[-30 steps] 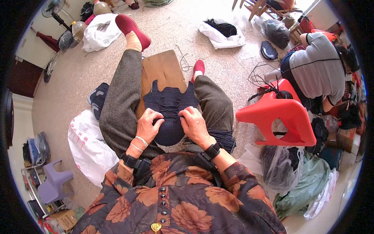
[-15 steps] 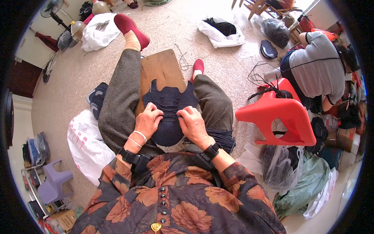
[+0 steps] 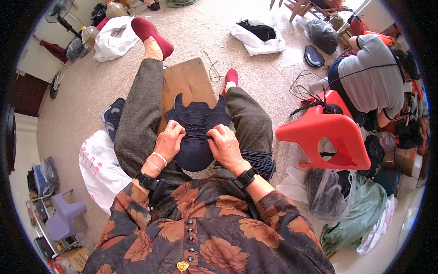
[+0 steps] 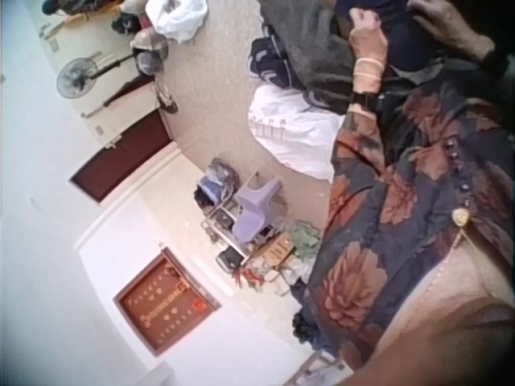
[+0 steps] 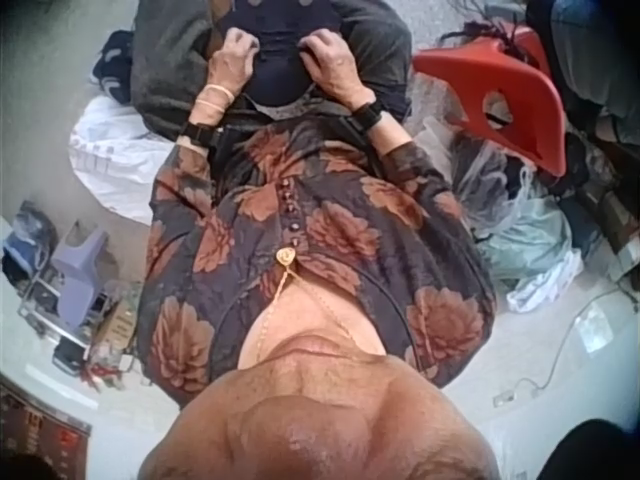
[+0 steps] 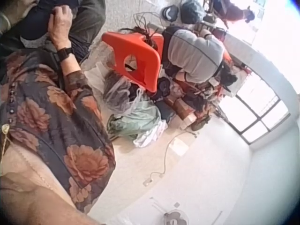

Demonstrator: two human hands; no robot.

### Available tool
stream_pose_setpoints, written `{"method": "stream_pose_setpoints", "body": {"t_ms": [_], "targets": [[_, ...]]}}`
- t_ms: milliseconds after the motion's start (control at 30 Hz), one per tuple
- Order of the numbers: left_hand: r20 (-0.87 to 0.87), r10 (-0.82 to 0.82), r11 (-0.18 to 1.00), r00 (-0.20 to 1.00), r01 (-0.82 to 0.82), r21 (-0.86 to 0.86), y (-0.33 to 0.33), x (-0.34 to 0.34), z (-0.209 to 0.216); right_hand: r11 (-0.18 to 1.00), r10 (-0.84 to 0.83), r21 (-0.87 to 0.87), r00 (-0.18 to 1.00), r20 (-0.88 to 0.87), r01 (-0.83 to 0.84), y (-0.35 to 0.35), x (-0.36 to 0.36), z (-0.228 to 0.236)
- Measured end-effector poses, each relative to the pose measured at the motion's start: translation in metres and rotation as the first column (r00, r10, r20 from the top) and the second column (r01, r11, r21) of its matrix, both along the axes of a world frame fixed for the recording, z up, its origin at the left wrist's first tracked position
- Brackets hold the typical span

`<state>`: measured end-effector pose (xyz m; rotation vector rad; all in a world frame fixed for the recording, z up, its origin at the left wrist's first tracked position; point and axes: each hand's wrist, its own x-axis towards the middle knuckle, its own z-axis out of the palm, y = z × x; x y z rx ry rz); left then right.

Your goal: Threading laces through the eyelets of a shoe upper component.

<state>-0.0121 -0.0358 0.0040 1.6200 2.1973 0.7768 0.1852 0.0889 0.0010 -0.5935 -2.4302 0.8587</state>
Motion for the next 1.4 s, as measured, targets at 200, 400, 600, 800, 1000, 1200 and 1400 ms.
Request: {"method": "stream_pose_setpoints", "body": {"t_ms": [200,400,600,800,1000,1200,1400], "targets": [[0.159,0.208,0.967,0.965,-0.227,0.116,-0.003,0.003,0.001,1.000,0.007,0.004,1.000,-0.025,-0.007,-0.001,-0.001,-0.002],[0.122,0.247,0.964,0.961,-0.257,0.069,-0.006,0.007,-0.004,1.000,0.000,-0.003,0.999,-0.039,0.000,0.000,0.000,-0.002],[0.282,0.316,0.935,0.906,-0.347,0.068,-0.002,0.013,-0.003,1.000,-0.003,-0.020,0.999,-0.033,0.003,0.000,0.000,-0.003],[0.438,0.360,0.899,0.823,-0.431,0.071,0.002,0.013,-0.018,0.999,0.012,-0.051,1.000,-0.009,-0.012,0.006,-0.005,0.000],[0.486,0.381,0.877,0.786,-0.474,0.078,0.004,0.014,-0.019,0.988,0.119,0.102,0.993,-0.012,-0.117,0.020,-0.034,0.000],[0.485,0.407,0.869,0.774,-0.492,0.056,0.006,0.012,-0.021,0.984,0.135,0.114,0.990,0.043,-0.139,0.023,-0.039,-0.006],[0.404,0.381,0.890,0.832,-0.448,0.083,0.007,0.012,-0.024,0.987,0.135,0.089,0.991,0.017,-0.136,0.027,-0.029,-0.007]]}}
